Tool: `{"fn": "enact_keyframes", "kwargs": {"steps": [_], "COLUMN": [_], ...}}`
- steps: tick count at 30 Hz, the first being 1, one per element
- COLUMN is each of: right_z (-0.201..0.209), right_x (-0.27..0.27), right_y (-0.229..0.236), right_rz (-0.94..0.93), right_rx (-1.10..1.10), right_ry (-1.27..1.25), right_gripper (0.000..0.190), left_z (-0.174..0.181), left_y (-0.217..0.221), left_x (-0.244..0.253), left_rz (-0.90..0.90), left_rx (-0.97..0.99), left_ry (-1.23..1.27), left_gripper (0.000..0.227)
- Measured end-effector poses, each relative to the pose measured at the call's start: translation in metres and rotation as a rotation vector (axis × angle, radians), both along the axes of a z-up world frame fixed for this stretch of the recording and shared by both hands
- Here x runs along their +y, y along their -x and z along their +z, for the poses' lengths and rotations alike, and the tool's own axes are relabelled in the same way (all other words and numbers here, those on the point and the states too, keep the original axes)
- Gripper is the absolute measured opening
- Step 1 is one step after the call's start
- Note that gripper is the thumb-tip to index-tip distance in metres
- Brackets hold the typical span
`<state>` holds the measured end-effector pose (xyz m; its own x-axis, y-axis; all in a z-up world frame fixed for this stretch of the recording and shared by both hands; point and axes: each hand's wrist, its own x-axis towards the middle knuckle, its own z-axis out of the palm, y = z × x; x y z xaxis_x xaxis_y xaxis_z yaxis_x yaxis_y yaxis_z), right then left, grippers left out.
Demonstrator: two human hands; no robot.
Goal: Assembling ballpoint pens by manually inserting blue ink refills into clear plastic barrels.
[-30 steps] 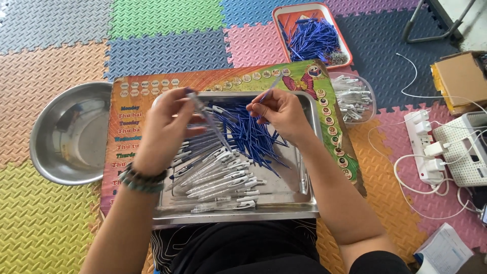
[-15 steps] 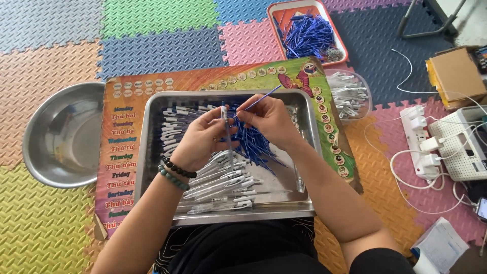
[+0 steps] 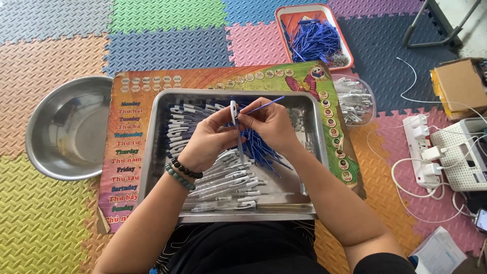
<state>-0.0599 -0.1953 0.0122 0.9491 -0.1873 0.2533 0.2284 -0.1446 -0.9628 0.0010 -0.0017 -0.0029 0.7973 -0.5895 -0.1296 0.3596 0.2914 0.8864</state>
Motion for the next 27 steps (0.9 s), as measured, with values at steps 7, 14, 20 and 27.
{"fn": "enact_keyframes", "kwargs": {"steps": [7, 14, 20, 27], "right_z": [0.004, 0.002, 0.005, 0.013], "right_x": [0.003, 0.010, 0.009, -0.011], "right_y": [0.002, 0.001, 0.002, -0.009], "right_rz": [-0.005, -0.040, -0.002, -0.028], "right_rx": [-0.014, -0.160, -0.272, 0.165], "right_ry": [0.107, 0.236, 0.389, -0.419], "right_gripper": [0.014, 0.013, 0.018, 0.018], "left_z": [0.006, 0.004, 0.000, 0.002], "left_y": [0.003, 0.009, 0.007, 0.007], "left_x": [0.001, -0.002, -0.004, -0.005], "left_rz": [0.011, 0.058, 0.066, -0.014], "left_rx": [0.009, 0.000, 0.027, 0.036], "left_ry": [0.023, 0.038, 0.043, -0.023], "left_gripper": [0.077, 0.076, 0.073, 0.069]}}
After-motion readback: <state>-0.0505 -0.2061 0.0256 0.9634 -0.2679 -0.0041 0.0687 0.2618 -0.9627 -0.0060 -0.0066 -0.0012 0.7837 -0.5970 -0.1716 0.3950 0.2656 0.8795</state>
